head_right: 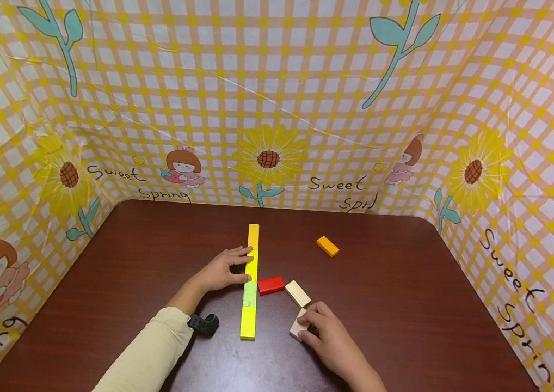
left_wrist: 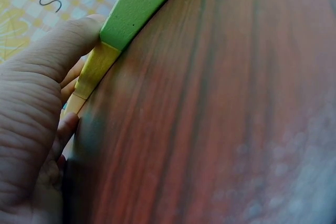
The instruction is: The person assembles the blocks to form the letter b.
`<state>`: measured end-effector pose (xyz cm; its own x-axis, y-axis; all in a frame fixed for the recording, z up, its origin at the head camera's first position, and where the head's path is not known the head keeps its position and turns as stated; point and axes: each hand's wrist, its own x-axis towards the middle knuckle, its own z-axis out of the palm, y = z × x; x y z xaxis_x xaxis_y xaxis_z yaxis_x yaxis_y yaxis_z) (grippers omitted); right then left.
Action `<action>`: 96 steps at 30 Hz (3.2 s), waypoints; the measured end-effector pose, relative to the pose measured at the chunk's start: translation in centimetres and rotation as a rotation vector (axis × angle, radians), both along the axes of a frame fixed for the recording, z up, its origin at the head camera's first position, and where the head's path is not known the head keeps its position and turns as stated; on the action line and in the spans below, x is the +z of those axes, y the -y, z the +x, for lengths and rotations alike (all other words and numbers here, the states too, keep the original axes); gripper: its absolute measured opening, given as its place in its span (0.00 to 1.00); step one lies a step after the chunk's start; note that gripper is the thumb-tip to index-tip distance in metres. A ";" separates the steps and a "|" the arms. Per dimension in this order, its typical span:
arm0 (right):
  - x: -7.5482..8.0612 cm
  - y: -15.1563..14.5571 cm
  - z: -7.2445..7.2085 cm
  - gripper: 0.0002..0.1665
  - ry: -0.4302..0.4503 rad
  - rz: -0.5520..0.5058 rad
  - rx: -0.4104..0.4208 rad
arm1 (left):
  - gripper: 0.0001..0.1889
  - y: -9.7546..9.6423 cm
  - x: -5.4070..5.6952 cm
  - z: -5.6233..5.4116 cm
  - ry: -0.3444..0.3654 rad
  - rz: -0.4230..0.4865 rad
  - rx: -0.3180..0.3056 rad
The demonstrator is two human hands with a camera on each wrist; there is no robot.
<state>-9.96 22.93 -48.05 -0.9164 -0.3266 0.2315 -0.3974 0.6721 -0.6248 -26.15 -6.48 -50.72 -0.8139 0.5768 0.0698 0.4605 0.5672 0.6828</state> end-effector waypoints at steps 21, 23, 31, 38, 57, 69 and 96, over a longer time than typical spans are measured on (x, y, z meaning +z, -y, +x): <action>1.8 -2.3 -1.0 0.15 -0.086 0.029 0.002 | 0.32 0.0 0.1 0.0 -0.003 -0.002 -0.008; 2.1 -3.0 -1.6 0.14 -0.107 0.062 -0.016 | 0.32 0.1 0.1 0.0 0.000 0.002 -0.007; 3.2 -5.8 -4.6 0.11 -0.127 0.126 -0.021 | 0.32 0.1 -0.2 0.0 0.017 -0.017 0.005; 3.3 -7.3 -7.4 0.11 -0.099 0.152 -0.009 | 0.32 0.0 -0.2 -0.2 0.010 -0.008 0.002; 2.6 -8.4 -14.6 0.08 -0.028 0.187 -0.016 | 0.31 0.1 -0.2 -0.3 -0.007 0.000 -0.014; 1.2 -8.6 -18.1 0.07 -0.024 0.185 -0.017 | 0.31 0.1 -0.1 -0.4 0.005 -0.007 -0.016; 0.2 -9.1 -20.0 0.08 0.027 0.185 0.023 | 0.31 0.2 -0.2 -0.5 0.006 -0.020 -0.013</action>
<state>-29.99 32.06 -47.90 -0.9133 -0.3819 0.1413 -0.3986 0.7676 -0.5018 -26.63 -6.63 -50.87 -0.8067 0.5885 0.0537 0.4639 0.5746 0.6743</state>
